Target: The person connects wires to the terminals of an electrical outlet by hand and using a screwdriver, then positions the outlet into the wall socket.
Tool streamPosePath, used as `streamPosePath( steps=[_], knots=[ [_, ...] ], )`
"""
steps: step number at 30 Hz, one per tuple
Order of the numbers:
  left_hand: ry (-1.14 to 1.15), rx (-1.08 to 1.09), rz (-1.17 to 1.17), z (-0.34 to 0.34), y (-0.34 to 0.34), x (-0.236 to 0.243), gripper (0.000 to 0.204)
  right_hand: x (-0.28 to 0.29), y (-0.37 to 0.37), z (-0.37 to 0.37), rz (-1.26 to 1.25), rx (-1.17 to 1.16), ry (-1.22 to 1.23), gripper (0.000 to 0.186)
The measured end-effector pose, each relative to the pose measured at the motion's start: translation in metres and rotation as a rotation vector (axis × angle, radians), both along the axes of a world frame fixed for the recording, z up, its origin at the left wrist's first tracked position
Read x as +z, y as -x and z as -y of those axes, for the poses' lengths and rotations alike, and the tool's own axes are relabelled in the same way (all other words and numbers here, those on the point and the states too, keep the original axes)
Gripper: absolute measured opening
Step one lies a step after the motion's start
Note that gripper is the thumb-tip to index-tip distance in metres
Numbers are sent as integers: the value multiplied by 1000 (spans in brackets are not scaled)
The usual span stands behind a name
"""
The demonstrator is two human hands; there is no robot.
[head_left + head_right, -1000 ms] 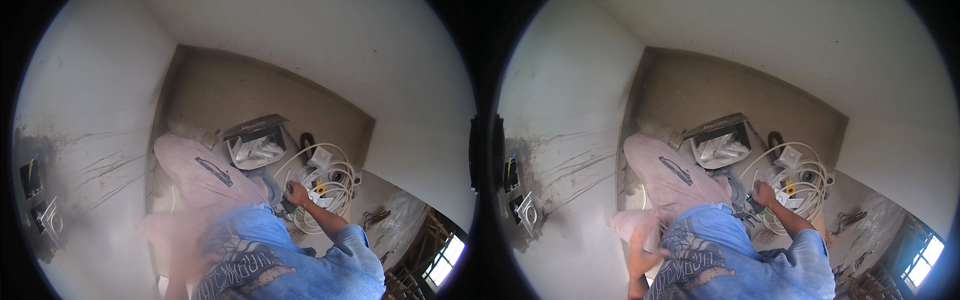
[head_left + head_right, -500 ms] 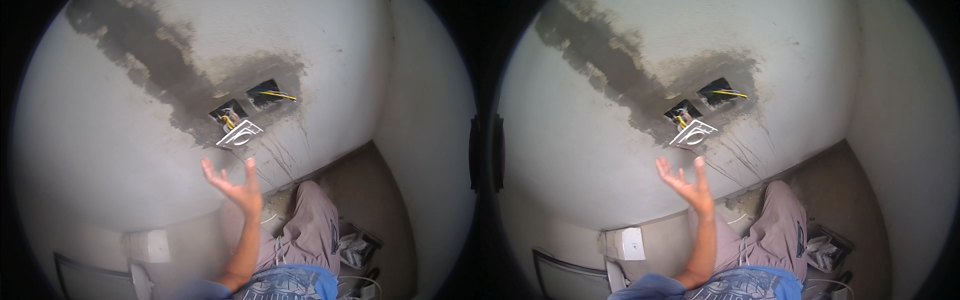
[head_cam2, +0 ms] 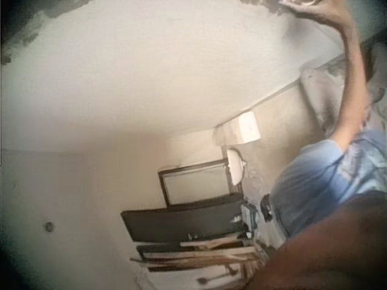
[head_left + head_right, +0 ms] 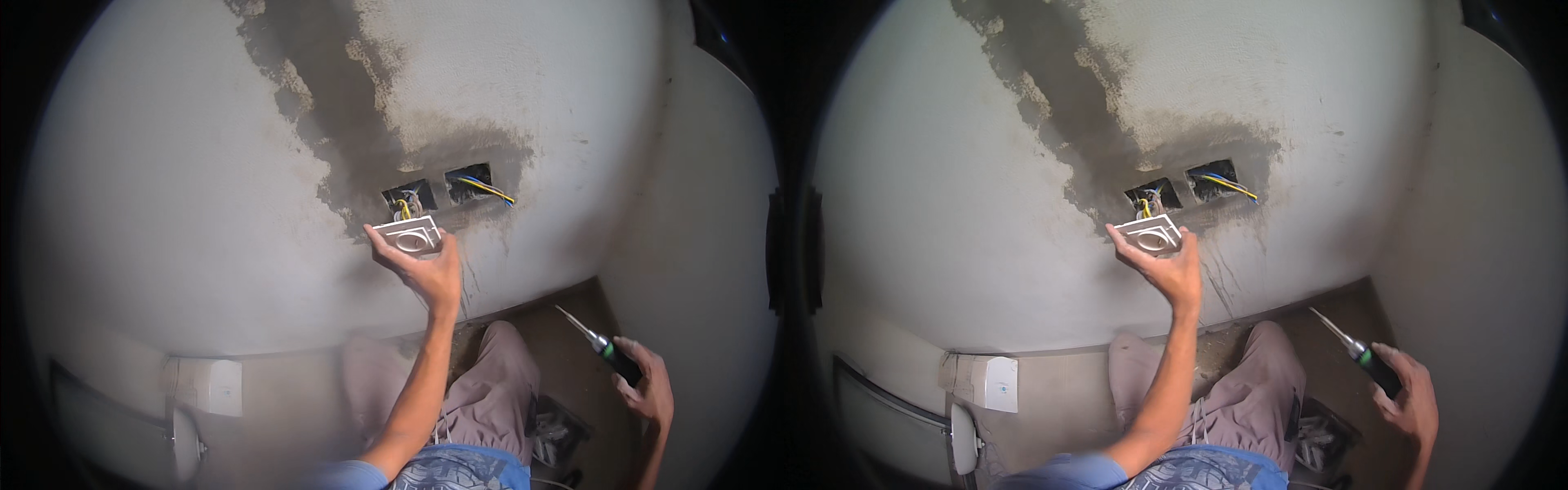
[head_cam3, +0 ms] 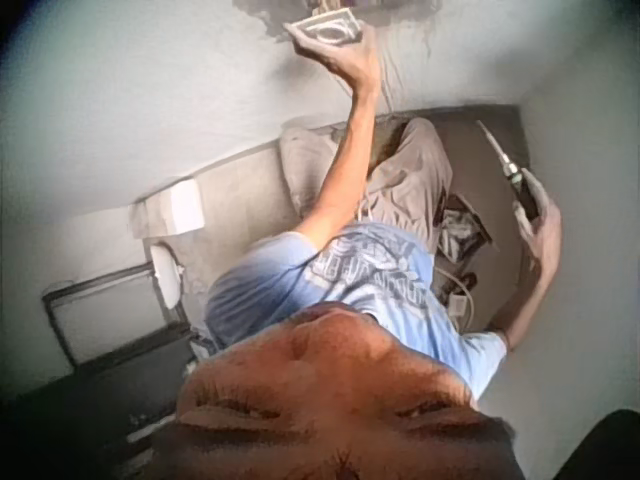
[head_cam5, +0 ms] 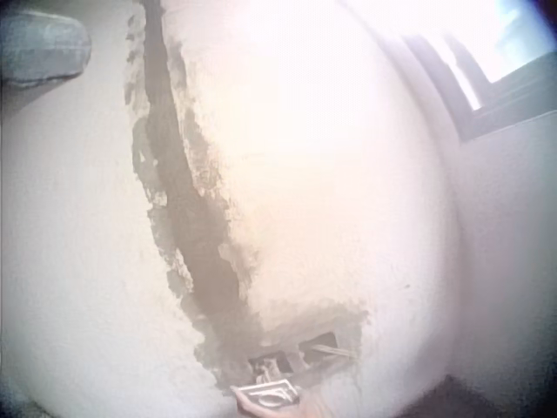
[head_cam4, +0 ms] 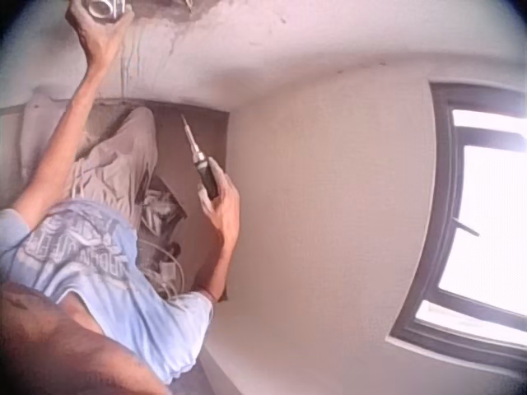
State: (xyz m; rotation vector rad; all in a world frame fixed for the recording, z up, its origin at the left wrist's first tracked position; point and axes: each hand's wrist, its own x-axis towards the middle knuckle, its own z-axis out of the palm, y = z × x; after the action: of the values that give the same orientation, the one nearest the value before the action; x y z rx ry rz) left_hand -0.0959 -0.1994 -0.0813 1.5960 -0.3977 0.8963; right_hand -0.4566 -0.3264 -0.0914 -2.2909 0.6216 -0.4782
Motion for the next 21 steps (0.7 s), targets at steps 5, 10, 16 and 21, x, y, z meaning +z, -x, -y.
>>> streamPosePath(
  steps=[5, 10, 16, 21],
  knots=[
    [-124, -323, -180, -48, -9, 17, 103, 9, -88, 48, 432, 292, -149, 42],
    [-204, -433, -298, -71, -13, 30, 101, -34, -188, 73, 859, 440, -406, 45],
    [-387, -346, -370, -81, -10, 53, 92, -67, -254, 60, 1047, 353, -993, 48],
    [-503, -345, -561, -83, -1, 87, 85, -83, -279, 35, 1148, 352, -1205, 49]
  ],
)
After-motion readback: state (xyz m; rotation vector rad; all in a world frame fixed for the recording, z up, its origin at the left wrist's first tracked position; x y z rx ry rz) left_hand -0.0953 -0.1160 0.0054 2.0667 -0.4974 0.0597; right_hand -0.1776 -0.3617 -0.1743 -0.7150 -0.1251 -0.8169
